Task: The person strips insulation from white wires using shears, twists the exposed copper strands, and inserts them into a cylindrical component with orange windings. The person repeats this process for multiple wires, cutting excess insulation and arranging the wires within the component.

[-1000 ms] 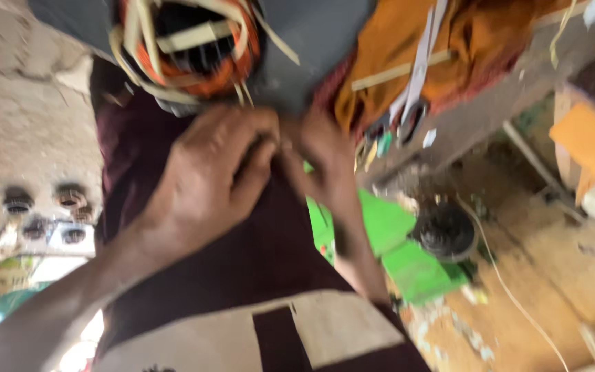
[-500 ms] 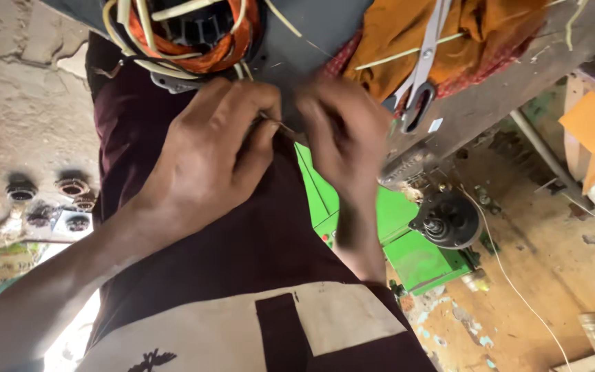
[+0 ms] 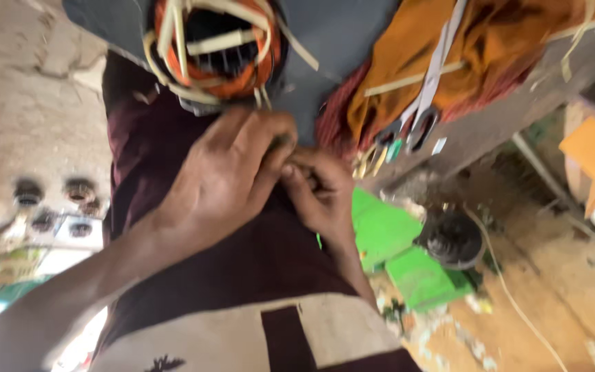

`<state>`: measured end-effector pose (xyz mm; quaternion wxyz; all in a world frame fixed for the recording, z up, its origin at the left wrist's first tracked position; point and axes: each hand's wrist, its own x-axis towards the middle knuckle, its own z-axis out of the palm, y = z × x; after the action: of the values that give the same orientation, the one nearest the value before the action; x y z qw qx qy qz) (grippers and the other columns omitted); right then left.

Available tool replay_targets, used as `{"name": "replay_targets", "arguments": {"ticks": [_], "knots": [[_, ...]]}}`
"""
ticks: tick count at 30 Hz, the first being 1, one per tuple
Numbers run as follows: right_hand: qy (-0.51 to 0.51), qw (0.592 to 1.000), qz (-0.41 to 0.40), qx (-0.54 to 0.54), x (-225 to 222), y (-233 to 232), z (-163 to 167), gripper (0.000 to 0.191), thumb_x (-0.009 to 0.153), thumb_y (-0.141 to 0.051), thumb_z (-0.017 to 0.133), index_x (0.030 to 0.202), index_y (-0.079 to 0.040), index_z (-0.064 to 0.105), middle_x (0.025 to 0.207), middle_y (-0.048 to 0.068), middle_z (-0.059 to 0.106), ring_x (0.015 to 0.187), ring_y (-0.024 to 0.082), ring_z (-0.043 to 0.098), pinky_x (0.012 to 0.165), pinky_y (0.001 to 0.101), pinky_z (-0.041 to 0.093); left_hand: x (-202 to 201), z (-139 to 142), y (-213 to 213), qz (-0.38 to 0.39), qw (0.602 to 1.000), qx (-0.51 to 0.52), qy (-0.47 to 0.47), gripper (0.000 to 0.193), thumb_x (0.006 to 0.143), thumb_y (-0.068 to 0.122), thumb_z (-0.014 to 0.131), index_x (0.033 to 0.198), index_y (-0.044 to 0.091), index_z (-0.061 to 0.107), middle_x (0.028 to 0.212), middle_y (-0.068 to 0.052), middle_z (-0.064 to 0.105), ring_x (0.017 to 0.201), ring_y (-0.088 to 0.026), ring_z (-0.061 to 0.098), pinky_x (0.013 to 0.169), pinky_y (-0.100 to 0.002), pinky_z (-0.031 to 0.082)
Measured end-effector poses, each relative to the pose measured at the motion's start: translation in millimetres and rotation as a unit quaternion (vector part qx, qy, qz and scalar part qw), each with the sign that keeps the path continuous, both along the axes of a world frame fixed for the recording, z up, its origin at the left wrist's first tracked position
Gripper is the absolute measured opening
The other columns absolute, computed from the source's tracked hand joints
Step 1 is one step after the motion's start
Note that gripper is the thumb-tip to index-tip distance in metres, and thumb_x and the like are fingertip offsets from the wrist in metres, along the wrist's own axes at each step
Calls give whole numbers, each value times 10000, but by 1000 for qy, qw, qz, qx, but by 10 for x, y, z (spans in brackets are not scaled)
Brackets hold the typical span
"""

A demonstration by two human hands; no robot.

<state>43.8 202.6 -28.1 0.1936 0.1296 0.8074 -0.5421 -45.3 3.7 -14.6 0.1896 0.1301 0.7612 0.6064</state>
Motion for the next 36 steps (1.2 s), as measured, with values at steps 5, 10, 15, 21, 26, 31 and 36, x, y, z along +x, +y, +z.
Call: {"name": "replay_targets", "arguments": {"ticks": [5,10,15,21,26,31,36], "knots": [[34,998,18,45,254,72,164,83,984,-8,714,1061,-20,684,856,46,644,639,78,493,587,256,399,-5,-13,-9,-19,999,-5,33,279,998,3,713,1221,-2,545,1023,-153,611,876,-291,638,722,-415,543],[108,971,119,178,-105,-44,437,157,940,-5,768,1067,-35,680,860,91,638,705,203,550,616,310,431,48,-40,-2,-31,996,-43,65,278,966,-14,731,1182,16,559,961,-109,602,867,-306,615,753,-428,535],[158,954,153,204,-539,-34,283,170,932,39,762,1059,-64,715,937,96,695,699,229,597,617,337,453,60,-70,22,-26,998,-18,58,262,965,-38,723,1155,25,555,1005,-127,599,899,-302,613,786,-425,536],[163,962,143,165,-555,-97,420,181,894,46,729,1022,-75,683,1000,88,700,812,229,667,681,323,518,81,-98,5,-16,998,-30,59,281,928,-47,714,1158,10,563,971,-128,596,883,-320,623,770,-439,541],[154,971,133,128,-657,-115,255,146,916,66,722,1030,-21,692,972,119,707,799,245,656,661,328,510,73,-98,6,-27,998,-13,46,281,935,-48,703,1169,-5,553,990,-148,602,878,-311,615,744,-438,537],[196,960,135,148,-499,-46,342,117,906,57,692,987,-25,673,984,114,726,801,250,659,689,351,515,63,-85,-11,-35,998,-25,40,292,917,-49,711,1162,-5,557,996,-150,602,877,-318,616,745,-440,536],[124,981,121,84,-357,31,131,98,921,30,719,1001,-4,673,942,127,663,807,274,669,714,348,523,57,-105,-12,-44,998,-8,40,290,925,-66,688,1171,-12,544,1013,-162,590,887,-296,625,726,-409,551]]}}
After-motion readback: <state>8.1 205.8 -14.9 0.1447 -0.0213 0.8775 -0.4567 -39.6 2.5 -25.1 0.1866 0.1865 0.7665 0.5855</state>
